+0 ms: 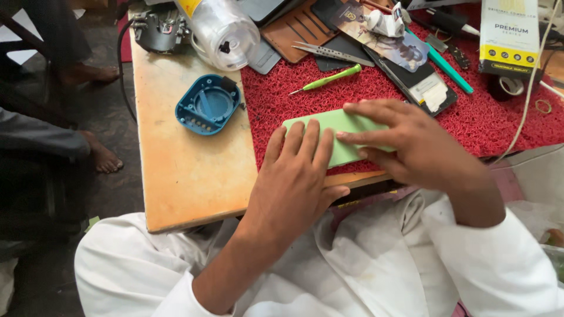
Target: The person removes a small component from a grey metal plate using tweezers, then applies adhesive from a tube to the edges of a disassembled smartphone. Finally, the person places a light green back cover onto the phone and presses it down.
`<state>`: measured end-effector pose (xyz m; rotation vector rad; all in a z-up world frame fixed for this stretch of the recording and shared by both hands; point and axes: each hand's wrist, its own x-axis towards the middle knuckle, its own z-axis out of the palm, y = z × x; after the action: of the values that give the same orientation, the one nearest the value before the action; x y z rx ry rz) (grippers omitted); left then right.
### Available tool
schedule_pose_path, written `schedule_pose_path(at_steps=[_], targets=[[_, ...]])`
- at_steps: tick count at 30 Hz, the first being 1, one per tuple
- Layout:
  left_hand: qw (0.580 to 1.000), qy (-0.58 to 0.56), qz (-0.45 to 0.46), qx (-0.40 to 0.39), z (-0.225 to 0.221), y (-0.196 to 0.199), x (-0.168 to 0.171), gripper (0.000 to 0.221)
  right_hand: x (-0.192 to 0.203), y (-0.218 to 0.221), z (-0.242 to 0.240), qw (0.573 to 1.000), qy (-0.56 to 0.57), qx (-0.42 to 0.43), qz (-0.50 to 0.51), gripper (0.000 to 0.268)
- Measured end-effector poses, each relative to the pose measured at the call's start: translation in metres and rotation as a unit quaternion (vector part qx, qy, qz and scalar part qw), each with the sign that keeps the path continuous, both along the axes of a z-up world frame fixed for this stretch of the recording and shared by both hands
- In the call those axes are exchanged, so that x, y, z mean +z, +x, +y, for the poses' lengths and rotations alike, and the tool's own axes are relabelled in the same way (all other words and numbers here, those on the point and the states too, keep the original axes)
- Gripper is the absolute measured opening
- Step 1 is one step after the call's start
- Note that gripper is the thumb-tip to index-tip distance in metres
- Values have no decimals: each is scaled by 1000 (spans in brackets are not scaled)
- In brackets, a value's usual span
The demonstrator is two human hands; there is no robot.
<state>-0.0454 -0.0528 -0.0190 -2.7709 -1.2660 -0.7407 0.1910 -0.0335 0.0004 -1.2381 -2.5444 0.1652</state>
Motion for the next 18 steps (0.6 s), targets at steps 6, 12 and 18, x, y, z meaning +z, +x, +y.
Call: schedule_pose_path(at_steps=[6,12,18], targets=[[999,-41,35,12,-1,9,-4,92,-27,-15,-22,996,12,-72,44,40],[996,-56,69,21,-1,13,9,98,-36,-16,-33,985,32,-167,13,56],[992,-64,107,21,0,14,15,98,-44,-26,-32,967,30,-251,16,62]])
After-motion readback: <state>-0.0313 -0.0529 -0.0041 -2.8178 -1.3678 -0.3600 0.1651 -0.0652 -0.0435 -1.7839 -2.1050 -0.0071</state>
